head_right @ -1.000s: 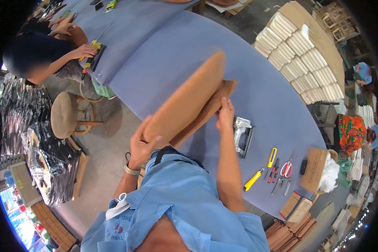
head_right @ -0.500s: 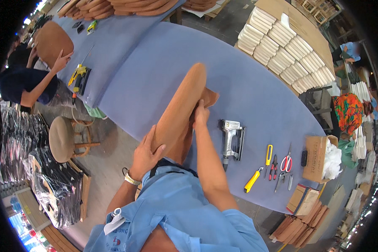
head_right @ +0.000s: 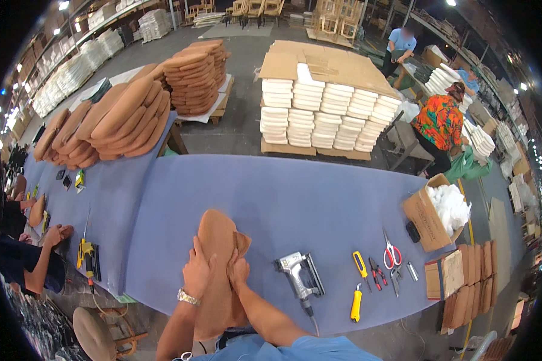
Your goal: The person assembles a cushion by wrapping a white fabric cover around a brown foam pad, securing it with a staple gun, and trimming excess fabric with a utility knife. The process is repeated for multiple cushions on a long workbench.
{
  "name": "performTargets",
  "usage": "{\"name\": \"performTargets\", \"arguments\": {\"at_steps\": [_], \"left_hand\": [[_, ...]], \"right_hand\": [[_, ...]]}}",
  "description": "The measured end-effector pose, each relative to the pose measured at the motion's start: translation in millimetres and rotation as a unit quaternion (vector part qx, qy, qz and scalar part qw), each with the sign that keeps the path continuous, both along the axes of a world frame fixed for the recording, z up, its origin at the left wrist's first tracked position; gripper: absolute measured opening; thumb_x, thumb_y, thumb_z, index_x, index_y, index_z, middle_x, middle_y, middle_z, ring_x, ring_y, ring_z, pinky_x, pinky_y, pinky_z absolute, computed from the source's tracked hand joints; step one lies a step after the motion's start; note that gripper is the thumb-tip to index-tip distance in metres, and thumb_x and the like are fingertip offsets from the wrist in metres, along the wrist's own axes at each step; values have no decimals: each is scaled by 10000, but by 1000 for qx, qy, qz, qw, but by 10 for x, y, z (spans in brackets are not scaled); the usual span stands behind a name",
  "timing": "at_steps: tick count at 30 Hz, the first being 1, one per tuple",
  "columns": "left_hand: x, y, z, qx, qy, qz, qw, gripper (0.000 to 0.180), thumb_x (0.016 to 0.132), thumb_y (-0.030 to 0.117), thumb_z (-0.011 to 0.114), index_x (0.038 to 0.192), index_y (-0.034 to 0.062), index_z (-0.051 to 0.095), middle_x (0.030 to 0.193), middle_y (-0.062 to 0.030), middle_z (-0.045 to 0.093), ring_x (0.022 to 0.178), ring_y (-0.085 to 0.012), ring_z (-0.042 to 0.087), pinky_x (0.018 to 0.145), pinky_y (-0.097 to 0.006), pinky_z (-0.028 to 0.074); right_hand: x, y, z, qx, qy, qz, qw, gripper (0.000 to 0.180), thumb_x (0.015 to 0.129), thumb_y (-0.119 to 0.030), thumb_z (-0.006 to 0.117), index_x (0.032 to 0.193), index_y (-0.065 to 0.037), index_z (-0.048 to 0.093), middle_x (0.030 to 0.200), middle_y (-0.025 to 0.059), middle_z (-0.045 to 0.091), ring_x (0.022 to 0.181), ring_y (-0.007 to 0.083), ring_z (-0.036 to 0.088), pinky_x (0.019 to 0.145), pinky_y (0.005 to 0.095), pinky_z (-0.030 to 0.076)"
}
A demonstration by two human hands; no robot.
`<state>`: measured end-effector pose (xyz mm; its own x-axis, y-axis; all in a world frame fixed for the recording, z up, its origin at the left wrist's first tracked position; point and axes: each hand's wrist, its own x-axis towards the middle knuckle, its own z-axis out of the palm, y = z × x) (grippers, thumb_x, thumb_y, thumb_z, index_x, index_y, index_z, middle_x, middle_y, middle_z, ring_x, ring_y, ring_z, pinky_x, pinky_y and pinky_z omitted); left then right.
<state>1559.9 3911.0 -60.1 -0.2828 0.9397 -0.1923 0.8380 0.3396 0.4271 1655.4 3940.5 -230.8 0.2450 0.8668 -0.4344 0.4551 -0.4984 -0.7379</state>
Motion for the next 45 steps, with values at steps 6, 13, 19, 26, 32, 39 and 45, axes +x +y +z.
{"name": "performTargets", "arguments": {"at_steps": [6, 13, 19, 26, 32, 39, 45], "left_hand": [[-620, -230, -528, 139, -88, -32, 986, 859, 942, 424, 703, 1576, -8, 317, 1309, -288, 636, 1046, -466, 697, 868, -494, 573], [-772, -2387, -778, 19, -445, 160, 881, 689, 967, 450, 707, 1440, -23, 541, 1275, -111, 692, 1107, -240, 673, 915, -397, 540], [-416, -2822, -1583, 137, -536, 314, 771, 716, 1013, 458, 655, 1525, 4, 444, 1392, -135, 620, 1230, -301, 616, 1029, -426, 492], [-283, -2435, -1278, 212, -690, 367, 587, 695, 1024, 541, 603, 1513, 75, 440, 1355, -71, 650, 1251, -287, 628, 1027, -442, 542], [70, -2134, -1428, 182, -825, 383, 374, 554, 1045, 526, 553, 1417, 116, 573, 1331, -37, 670, 1193, -244, 664, 949, -414, 603], [480, -1830, -1287, 131, -829, 413, 353, 481, 1067, 470, 541, 1383, 111, 593, 1269, -63, 677, 1059, -226, 693, 783, -284, 635], [434, -1816, -1033, 114, -828, 436, 334, 474, 1106, 455, 454, 1414, 103, 533, 1249, -88, 668, 1035, -197, 711, 704, -290, 649]], "right_hand": [[-95, 19, 73, 5, -30, 17, 999, 756, 1073, -547, 370, 944, 104, 733, 985, 376, 695, 992, 556, 668, 916, 598, 509], [-102, 19, 66, 38, -17, 9, 999, 748, 1068, -554, 379, 928, 84, 743, 980, 366, 707, 1004, 538, 682, 933, 597, 520], [39, 10, 189, 25, -7, 89, 996, 742, 1056, -573, 406, 1126, 105, 701, 1146, 371, 680, 1133, 510, 650, 969, 567, 510], [229, 198, 580, 75, 290, 203, 932, 466, 1074, -378, 494, 1156, 52, 654, 907, 194, 711, 793, 302, 705, 720, 456, 560], [404, 465, 1797, 37, 331, 287, 898, 257, 1092, -232, 474, 1142, -11, 596, 912, 136, 733, 610, 169, 691, 528, 312, 552], [754, -1, 1875, 216, 125, 534, 808, 315, 1026, -222, 624, 1279, -42, 680, 1077, 128, 753, 864, 218, 705, 764, 383, 561], [666, -842, 2204, 280, -4, 571, 772, 259, 950, -141, 676, 1195, -62, 710, 1053, 123, 725, 952, 324, 681, 836, 416, 543]]}}
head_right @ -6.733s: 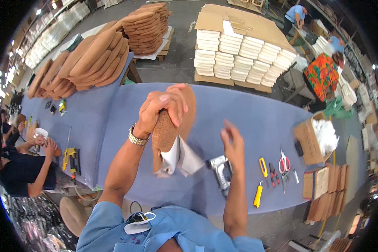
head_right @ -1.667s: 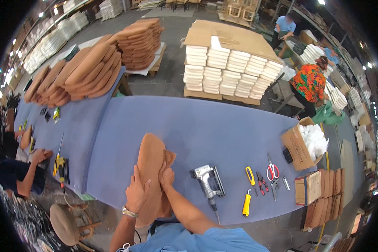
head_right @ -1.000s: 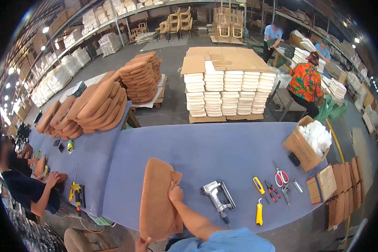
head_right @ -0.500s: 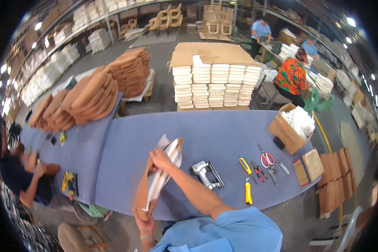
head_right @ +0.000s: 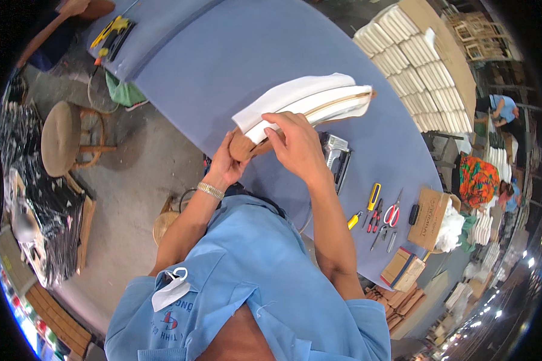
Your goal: The person assembles a cushion by wrapping a white fabric cover around a brown foam pad, securing it with a staple gun, and trimming excess fabric with a utility knife. The process is repeated for multiple cushions on a long workbench.
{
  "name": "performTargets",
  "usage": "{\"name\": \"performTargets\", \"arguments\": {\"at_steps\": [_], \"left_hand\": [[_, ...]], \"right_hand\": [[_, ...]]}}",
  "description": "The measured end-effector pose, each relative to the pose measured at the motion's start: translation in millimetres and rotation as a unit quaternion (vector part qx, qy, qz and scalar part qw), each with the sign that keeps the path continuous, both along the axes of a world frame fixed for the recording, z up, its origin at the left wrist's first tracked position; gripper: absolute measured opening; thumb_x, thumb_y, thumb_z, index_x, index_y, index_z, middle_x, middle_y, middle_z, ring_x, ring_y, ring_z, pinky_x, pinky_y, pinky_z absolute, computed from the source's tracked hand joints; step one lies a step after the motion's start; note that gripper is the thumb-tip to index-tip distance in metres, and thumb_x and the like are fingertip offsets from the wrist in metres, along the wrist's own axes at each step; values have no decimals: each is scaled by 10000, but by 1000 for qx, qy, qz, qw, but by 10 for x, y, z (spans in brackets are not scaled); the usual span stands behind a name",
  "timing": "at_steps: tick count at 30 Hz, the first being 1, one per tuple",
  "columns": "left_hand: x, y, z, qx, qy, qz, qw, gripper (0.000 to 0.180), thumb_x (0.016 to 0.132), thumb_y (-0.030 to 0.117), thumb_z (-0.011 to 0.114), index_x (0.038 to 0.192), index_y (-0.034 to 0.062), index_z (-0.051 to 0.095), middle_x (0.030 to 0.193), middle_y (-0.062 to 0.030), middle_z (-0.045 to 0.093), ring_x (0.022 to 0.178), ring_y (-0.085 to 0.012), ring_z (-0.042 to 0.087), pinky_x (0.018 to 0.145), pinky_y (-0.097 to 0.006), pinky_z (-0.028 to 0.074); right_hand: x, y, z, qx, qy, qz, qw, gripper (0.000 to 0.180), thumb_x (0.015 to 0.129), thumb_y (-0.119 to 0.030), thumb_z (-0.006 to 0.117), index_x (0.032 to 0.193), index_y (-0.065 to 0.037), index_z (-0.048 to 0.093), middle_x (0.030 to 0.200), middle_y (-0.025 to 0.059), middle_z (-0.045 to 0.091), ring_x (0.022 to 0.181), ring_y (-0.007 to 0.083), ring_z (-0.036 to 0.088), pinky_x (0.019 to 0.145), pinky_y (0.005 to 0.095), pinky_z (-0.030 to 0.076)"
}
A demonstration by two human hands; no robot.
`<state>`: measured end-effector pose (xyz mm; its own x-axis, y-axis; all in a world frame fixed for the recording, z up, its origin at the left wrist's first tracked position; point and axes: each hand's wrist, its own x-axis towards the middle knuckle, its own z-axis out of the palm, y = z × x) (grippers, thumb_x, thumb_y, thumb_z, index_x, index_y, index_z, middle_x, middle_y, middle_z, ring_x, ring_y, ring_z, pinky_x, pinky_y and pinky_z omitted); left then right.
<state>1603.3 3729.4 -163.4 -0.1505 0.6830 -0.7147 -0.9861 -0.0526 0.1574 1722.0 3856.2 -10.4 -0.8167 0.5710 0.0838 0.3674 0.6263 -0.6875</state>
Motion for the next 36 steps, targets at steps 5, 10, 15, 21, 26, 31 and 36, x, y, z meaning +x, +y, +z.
{"name": "performTargets", "arguments": {"at_steps": [5, 10, 15, 21, 26, 31, 36], "left_hand": [[-104, 30, -6, -9, 0, 2, 1000, 503, 1114, 464, 414, 1402, 70, 536, 1248, -110, 664, 984, -222, 728, 651, -294, 669], [-198, 75, -32, 8, 7, 2, 1000, 536, 1114, 464, 410, 1415, 37, 530, 1229, -160, 671, 940, -270, 745, 646, -271, 668], [-243, 70, 58, -25, 15, 7, 1000, 519, 1119, 456, 392, 1336, 25, 584, 1163, -137, 689, 866, -225, 748, 622, -239, 668], [-336, 86, -46, -28, 22, 15, 999, 533, 1123, 452, 375, 1306, 5, 599, 1161, -143, 690, 875, -223, 749, 616, -220, 663], [-421, 98, -139, 0, 6, 15, 1000, 584, 1127, 457, 345, 1361, -31, 563, 1195, -183, 678, 985, -308, 748, 648, -215, 671], [-455, 65, -91, 37, 27, 9, 999, 598, 1132, 454, 320, 1385, -40, 544, 1256, -234, 649, 1079, -400, 717, 772, -356, 678], [-264, -161, 260, -167, 585, -68, 791, 458, 1097, 370, 469, 1411, 54, 578, 1415, -277, 551, 1275, -393, 609, 1001, -445, 544]], "right_hand": [[48, -199, -182, 46, 4, -20, 999, 198, 893, -102, 729, 1086, -60, 725, 1024, 108, 678, 997, 329, 654, 863, 428, 530], [-129, -233, -272, 57, 26, -82, 995, 157, 859, -121, 773, 999, -62, 733, 981, 110, 657, 967, 336, 651, 829, 437, 529], [-307, -286, -370, -9, 3, -77, 997, 178, 855, -143, 790, 994, -56, 722, 941, 102, 638, 912, 342, 638, 759, 447, 518], [-303, -314, -554, 47, 89, -55, 993, 154, 886, -146, 773, 963, -45, 687, 951, 97, 635, 868, 311, 645, 726, 432, 527], [-243, -144, -437, 36, 108, -145, 983, 281, 875, -202, 818, 1049, -31, 679, 957, 97, 655, 835, 223, 648, 674, 363, 528], [-460, -45, -235, -64, -72, -102, 990, 253, 854, -233, 816, 957, -36, 695, 797, 86, 650, 750, 276, 614, 667, 430, 485], [-505, -36, -453, -96, 18, -91, 991, 158, 877, -153, 795, 906, -25, 707, 767, 45, 616, 679, 163, 551, 625, 338, 460]]}}
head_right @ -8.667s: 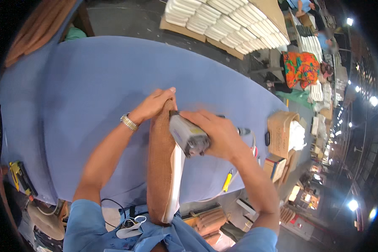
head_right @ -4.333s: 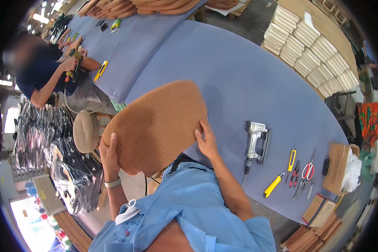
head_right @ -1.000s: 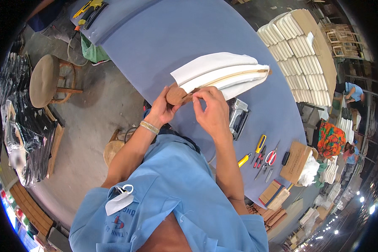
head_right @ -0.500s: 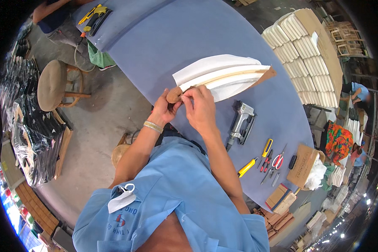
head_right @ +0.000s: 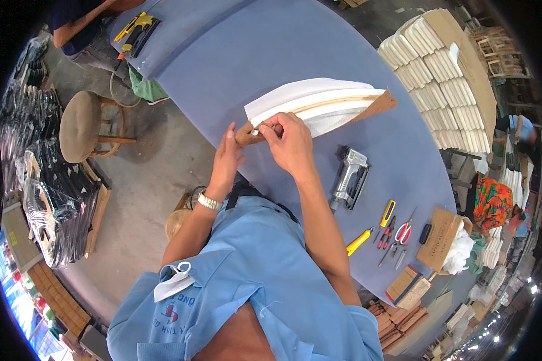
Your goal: The person assembles a cushion by wrapping a white fabric cover around a brown foam pad, securing it with a staple gun, and trimming excess fabric with a utility knife. The process is repeated for multiple cushions on a long workbench.
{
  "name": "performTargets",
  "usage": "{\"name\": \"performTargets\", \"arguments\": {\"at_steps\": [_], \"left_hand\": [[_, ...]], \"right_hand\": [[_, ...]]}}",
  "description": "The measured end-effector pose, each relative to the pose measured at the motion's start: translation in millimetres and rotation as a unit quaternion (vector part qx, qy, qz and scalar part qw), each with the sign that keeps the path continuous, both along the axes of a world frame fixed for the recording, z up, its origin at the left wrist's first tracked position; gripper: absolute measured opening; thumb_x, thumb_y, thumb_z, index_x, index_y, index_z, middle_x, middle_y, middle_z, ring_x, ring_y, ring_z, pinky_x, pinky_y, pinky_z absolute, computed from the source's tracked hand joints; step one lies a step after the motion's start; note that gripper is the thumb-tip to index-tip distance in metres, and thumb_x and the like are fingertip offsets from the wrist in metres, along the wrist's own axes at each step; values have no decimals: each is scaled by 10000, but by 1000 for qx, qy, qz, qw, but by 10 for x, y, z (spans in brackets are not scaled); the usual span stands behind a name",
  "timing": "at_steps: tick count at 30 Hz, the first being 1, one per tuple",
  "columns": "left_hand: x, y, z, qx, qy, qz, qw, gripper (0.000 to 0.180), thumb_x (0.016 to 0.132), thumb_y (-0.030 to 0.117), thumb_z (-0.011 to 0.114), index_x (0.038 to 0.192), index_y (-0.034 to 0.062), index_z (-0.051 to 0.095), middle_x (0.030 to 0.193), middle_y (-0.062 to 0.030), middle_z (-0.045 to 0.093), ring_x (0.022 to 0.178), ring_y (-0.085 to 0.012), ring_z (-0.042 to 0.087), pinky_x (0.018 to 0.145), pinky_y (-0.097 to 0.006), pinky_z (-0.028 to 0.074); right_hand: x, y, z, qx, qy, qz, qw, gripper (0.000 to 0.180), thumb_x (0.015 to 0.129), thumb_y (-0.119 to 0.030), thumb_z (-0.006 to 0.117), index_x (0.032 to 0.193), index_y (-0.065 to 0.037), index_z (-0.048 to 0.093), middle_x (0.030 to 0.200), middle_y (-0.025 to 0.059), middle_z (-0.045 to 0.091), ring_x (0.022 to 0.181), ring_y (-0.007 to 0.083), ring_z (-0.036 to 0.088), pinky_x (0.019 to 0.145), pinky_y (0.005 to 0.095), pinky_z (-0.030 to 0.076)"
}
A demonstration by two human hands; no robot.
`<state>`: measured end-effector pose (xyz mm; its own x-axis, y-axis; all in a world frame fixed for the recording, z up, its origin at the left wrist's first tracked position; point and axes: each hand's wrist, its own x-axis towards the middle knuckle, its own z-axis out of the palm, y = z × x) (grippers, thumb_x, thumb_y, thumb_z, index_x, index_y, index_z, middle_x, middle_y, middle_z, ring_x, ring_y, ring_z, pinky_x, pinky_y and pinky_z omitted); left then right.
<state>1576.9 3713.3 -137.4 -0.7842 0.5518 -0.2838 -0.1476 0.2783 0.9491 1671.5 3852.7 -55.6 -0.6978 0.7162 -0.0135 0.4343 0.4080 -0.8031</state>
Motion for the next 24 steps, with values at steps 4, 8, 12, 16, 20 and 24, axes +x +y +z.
{"name": "performTargets", "arguments": {"at_steps": [4, 8, 12, 16, 20, 24], "left_hand": [[16, -65, 572, 14, 393, -63, 917, 383, 969, 136, 679, 1341, 57, 643, 1396, -193, 617, 1126, -326, 692, 950, -402, 560], [-179, -3, 502, 28, 347, -149, 925, 323, 867, 10, 753, 1184, 66, 724, 1264, -119, 705, 967, -291, 738, 840, -360, 596], [-303, 41, 513, 26, 310, -173, 935, 179, 893, 17, 747, 1072, 21, 736, 1154, -108, 746, 933, -249, 749, 803, -346, 606], [-411, 81, 462, 71, 174, -173, 967, 106, 924, 31, 732, 1022, -11, 727, 1125, -123, 748, 934, -210, 740, 810, -347, 605], [-467, 102, 522, 40, 150, -193, 969, 93, 938, 61, 721, 974, -20, 694, 1079, -105, 731, 930, -210, 732, 836, -344, 607], [-482, 81, 477, 47, 160, -203, 965, 96, 937, 61, 718, 986, -20, 698, 1081, -110, 731, 929, -211, 731, 833, -347, 607]], "right_hand": [[16, 2, -110, -23, 50, 25, 998, 142, 875, -183, 779, 882, -59, 710, 807, 75, 649, 748, 236, 613, 659, 390, 479], [32, 9, -72, -57, 82, 43, 994, 127, 876, -174, 780, 892, -64, 717, 837, 74, 647, 769, 233, 620, 672, 377, 489], [128, 16, -74, -70, 89, 57, 992, 120, 874, -158, 778, 888, -59, 711, 880, 74, 645, 813, 244, 624, 694, 377, 493], [224, 2, -286, -1, 166, 105, 980, 74, 876, -76, 779, 897, -54, 712, 950, 12, 644, 824, 177, 592, 719, 330, 470], [267, -97, -262, 175, 132, 163, 962, 72, 868, -95, 775, 874, -89, 704, 1013, 20, 662, 860, 269, 599, 825, 403, 458], [264, -139, -250, 123, 131, 148, 972, 83, 869, -90, 757, 877, -89, 674, 993, 37, 692, 873, 294, 614, 853, 423, 451]]}}
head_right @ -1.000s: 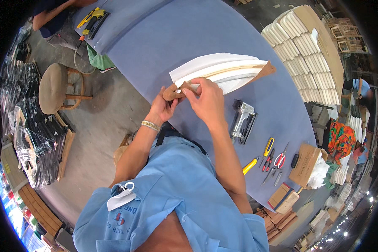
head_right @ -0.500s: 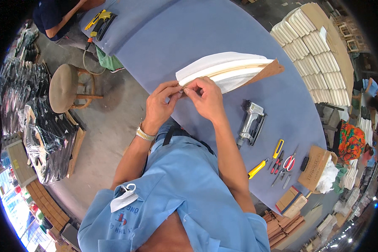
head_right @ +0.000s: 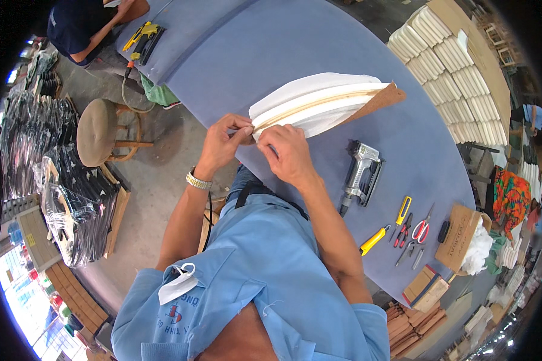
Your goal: The person assembles a cushion by wrapping a white fabric cover around a brown foam pad, securing it with a staple gun, and trimming excess fabric with a utility knife. The process is repeated for multiple cushions on a long workbench.
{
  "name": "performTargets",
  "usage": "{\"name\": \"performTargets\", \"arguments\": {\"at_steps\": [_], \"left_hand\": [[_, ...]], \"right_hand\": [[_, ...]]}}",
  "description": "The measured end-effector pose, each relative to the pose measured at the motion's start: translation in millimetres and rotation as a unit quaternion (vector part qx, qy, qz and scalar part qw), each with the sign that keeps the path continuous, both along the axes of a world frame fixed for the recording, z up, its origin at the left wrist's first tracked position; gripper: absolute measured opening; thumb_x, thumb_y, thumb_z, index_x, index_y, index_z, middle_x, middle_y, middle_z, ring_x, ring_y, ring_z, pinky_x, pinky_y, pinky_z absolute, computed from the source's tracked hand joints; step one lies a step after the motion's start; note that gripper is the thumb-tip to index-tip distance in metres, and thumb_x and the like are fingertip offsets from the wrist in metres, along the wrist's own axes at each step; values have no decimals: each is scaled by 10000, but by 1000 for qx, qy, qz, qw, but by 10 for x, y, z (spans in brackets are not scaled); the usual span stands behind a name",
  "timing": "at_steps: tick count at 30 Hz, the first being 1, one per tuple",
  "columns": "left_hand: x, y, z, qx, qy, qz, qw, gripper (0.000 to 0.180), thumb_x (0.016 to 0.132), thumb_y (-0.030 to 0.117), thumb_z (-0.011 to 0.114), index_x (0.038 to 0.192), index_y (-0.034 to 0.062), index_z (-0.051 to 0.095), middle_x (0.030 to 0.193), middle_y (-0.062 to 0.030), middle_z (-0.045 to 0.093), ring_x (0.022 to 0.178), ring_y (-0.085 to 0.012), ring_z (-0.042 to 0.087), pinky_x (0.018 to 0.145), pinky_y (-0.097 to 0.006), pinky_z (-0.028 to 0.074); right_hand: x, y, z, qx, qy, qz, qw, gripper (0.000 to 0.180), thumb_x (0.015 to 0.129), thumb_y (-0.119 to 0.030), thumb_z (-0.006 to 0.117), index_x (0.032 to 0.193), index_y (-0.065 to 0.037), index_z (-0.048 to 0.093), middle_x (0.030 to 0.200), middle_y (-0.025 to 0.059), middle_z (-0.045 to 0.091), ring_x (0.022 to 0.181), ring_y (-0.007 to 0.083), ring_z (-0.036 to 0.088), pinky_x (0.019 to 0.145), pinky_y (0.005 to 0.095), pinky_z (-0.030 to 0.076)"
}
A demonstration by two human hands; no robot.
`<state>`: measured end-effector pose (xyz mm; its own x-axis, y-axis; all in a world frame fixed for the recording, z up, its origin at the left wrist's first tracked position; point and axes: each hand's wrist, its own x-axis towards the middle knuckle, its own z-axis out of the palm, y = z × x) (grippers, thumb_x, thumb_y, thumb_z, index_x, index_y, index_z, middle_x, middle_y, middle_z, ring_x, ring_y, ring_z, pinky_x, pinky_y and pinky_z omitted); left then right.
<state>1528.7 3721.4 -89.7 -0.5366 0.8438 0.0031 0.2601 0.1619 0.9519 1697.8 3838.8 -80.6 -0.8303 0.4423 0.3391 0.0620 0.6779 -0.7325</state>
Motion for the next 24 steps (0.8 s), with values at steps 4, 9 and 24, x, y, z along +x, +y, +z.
{"name": "performTargets", "arguments": {"at_steps": [4, 9, 24], "left_hand": [[4, -8, -38, 10, -13, 2, 1000, 98, 941, 63, 711, 997, -17, 705, 1075, -107, 731, 936, -208, 730, 829, -345, 610], [24, -5, -2, -4, -86, 7, 996, 95, 950, 56, 699, 1005, -21, 705, 1088, -96, 723, 931, -189, 735, 817, -328, 619], [263, -204, -150, 83, 82, 40, 992, 369, 864, 58, 786, 1215, 30, 676, 1180, -161, 712, 969, -276, 726, 850, -369, 589]], "right_hand": [[-14, 30, 9, -64, 5, 1, 998, 85, 876, -82, 737, 885, -82, 652, 958, 55, 708, 882, 294, 627, 844, 412, 454], [33, 91, 19, -24, -20, 58, 998, 93, 870, -90, 730, 868, -93, 637, 985, 29, 695, 925, 291, 610, 849, 417, 429], [25, -14, 52, -93, -7, 13, 996, 180, 846, -175, 794, 976, -101, 693, 941, 43, 700, 853, 285, 643, 765, 405, 506]]}}
